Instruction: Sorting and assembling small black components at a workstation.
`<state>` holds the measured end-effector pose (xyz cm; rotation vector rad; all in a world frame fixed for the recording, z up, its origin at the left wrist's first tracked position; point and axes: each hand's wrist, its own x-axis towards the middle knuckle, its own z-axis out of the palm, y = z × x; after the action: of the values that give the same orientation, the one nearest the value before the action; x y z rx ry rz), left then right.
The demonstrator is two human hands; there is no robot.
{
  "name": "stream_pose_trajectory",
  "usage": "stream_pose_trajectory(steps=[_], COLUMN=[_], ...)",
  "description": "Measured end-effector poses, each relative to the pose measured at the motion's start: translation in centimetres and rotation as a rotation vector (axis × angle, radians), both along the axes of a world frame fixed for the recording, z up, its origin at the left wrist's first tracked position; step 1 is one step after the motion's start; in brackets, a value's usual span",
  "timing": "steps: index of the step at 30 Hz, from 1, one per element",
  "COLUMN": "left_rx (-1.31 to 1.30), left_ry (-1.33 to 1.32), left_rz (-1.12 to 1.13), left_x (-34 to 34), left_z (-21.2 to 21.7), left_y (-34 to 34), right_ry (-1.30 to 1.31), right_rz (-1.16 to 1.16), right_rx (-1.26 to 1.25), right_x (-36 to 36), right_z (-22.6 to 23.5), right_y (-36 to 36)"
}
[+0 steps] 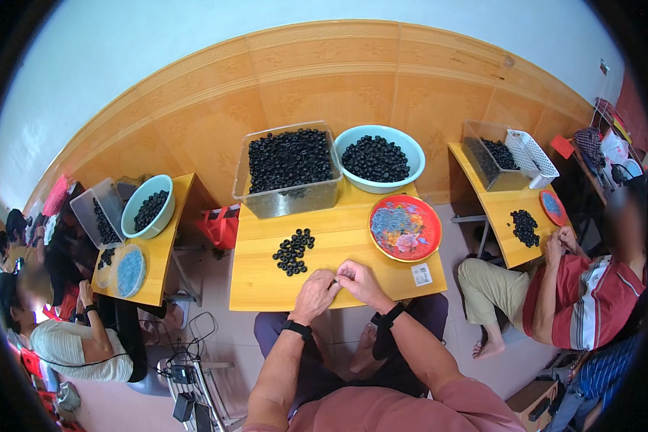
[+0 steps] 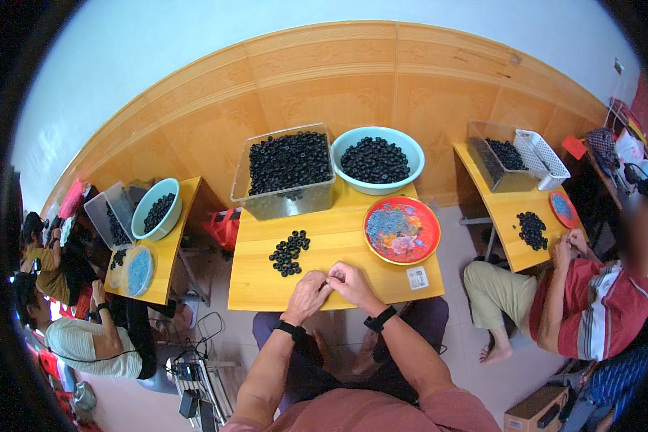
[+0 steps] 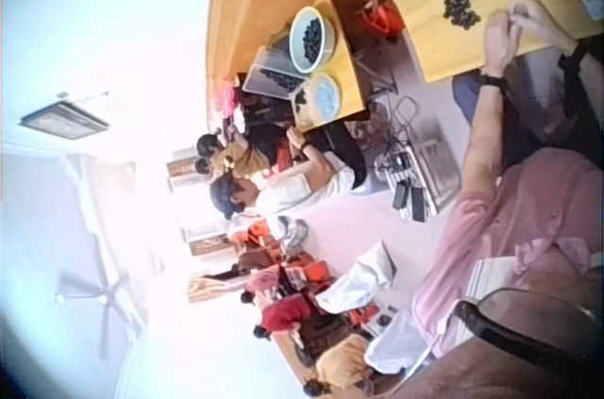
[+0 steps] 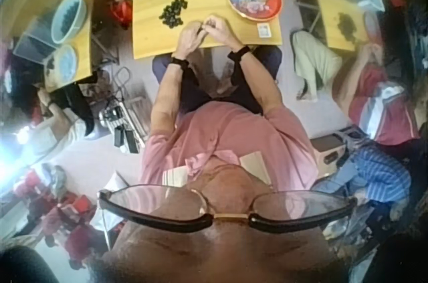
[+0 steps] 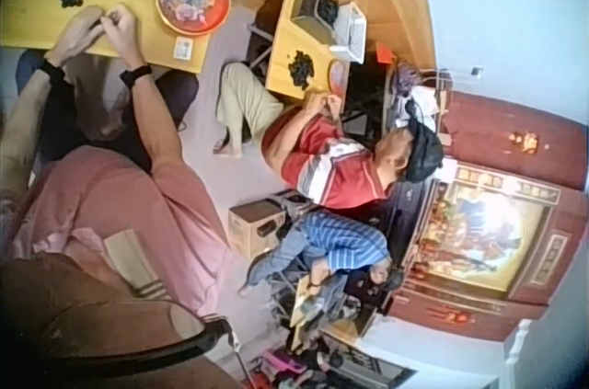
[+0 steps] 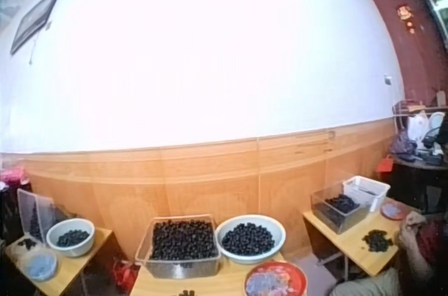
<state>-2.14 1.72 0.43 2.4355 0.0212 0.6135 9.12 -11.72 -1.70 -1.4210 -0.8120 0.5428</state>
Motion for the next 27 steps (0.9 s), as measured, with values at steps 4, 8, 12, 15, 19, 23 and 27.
stream_pose_trajectory(steps=[4,8,12,15,19,23,27], left_rx=[0.008,-0.019,-0.027,-0.024,-0.090,-0.182,-0.192], left_ry=[0.036,0.112,0.005,0.091,0.077,-0.025,0.000], left_rz=[0.009,0.082,0.058,0.067,0.105,0.111,0.106], left_x=[-0.1,0.0,0.2,0.4,0.1,0.0,0.0], left_z=[0.0,0.2,-0.4,0.1,0.3,0.3,0.2], left_y=[-0.2,-0.3,-0.2,-0.2,-0.2,-0.5,-0.2], right_ry=[-0.040,-0.027,-0.011,-0.018,-0.022,0.184,0.130], right_rz=[-0.025,-0.025,-0.022,-0.037,-0.046,-0.050,0.015], right_rx=[-0.063,-0.029,-0.038,-0.022,-0.031,-0.063,-0.274], right_x=[0.1,0.2,0.5,0.6,0.3,1.0,4.0], right_z=[0.2,-0.5,-0.9,-0.7,0.6,1.9,3.9], right_y=[-0.2,0.0,-0.1,0.0,-0.1,-0.8,-2.6])
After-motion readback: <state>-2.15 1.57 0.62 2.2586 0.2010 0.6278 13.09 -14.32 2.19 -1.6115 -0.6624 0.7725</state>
